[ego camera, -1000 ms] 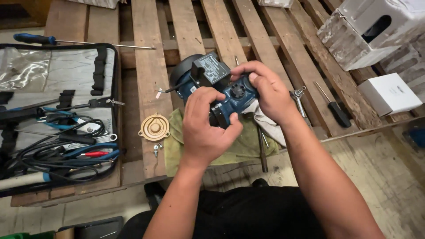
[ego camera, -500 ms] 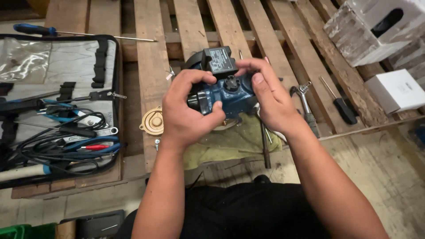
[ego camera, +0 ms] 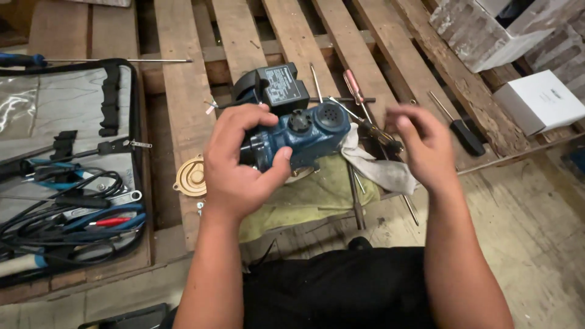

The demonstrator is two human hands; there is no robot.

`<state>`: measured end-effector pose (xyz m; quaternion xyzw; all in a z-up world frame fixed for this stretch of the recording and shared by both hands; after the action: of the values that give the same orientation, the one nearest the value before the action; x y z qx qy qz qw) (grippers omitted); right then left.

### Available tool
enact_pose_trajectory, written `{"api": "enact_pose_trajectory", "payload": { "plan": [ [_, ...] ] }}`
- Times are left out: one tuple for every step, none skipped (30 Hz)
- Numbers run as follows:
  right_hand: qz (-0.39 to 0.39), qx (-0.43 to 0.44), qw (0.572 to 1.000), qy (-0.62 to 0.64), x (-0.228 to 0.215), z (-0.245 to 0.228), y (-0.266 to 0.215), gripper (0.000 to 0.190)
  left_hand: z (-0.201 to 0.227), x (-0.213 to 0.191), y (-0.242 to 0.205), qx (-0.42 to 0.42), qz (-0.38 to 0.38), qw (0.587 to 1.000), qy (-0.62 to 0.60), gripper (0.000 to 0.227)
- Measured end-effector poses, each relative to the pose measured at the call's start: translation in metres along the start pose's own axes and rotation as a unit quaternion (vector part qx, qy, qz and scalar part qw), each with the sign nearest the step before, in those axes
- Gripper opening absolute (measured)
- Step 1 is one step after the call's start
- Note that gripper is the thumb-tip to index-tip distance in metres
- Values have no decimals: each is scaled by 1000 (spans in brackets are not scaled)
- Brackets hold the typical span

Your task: The person uses a screwdriver to remove a black cap from a blue motor. They then insert a small metal pin into a hole on the motor's body and use the screwdriver to push it in. Finally, they reinsert the black cap and tighten it with the screwdriver.

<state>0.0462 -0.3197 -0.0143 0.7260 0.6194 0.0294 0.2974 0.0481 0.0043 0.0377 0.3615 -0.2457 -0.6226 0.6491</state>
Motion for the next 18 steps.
{"api": "enact_pose_trajectory", "payload": {
  "plan": [
    [-1, 1, 1000, 2, -10, 19, -5, 27, -2, 1, 1, -1, -1, 1000, 2, 30],
    [36, 52, 996, -56, -24, 44, -11, 22, -3, 1, 1, 7, 3, 1000, 2, 28],
    [71, 104, 985, -115, -41, 68, -21, 19, -3, 3, -1, 12, 7, 1000, 1, 27],
    [70, 108, 985, -115, -43, 66, -21, 19, -5, 4, -3, 8, 5, 1000, 2, 27],
    [66, 113, 975, -180, -48, 63, -18, 15, -6, 4, -2, 9, 11, 1000, 0, 26],
    [62, 117, 960, -245, -53, 59, -16, 12, -6, 5, -2, 9, 18, 1000, -2, 24],
    [63, 117, 960, -245, -48, 58, -14, 12, -4, 5, -3, 8, 17, 1000, -1, 24],
    [53, 103, 959, -259, -42, 55, -13, 18, -1, 6, -3, 9, 18, 1000, 4, 24],
    [45, 88, 957, -271, -35, 53, -11, 26, 2, 6, -3, 11, 18, 1000, 10, 24],
    [45, 89, 958, -269, -29, 52, -9, 26, 9, 6, -5, 12, 16, 1000, 12, 24],
    [-7, 86, 953, -289, -18, 52, -6, 34, 13, 7, -7, -12, 6, 998, 54, 22],
    [-60, 83, 946, -307, -6, 52, -4, 42, 18, 8, -8, -36, -4, 995, 97, 21],
    [-60, 83, 947, -305, -4, 62, -4, 42, 18, 8, -10, -36, -4, 994, 99, 21],
    [-63, 71, 938, -333, -1, 70, -4, 42, 20, 8, -12, -25, -1, 993, 111, 25],
    [-65, 58, 928, -362, 1, 78, -3, 43, 22, 7, -14, -13, 3, 992, 122, 28],
    [-64, 57, 929, -361, 3, 77, -2, 43, 22, 6, -15, -12, 3, 992, 124, 28],
    [-77, 86, 924, -366, 5, 80, -2, 46, 23, 5, -16, -7, 0, 991, 134, 35],
    [-91, 115, 918, -370, 7, 83, -3, 50, 23, 4, -17, -2, -4, 990, 144, 41]
  ]
}}
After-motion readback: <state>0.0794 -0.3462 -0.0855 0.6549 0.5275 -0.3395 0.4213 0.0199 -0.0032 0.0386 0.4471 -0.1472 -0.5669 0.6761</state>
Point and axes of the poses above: each hand's wrist, its own y-axis towards the middle knuckle, its own x-axis out of the palm, z = x × y, the point moved 6 cm from there along y, towards the middle knuckle, and after that the axes turned 5 degrees about y, right-handed, at the moved point
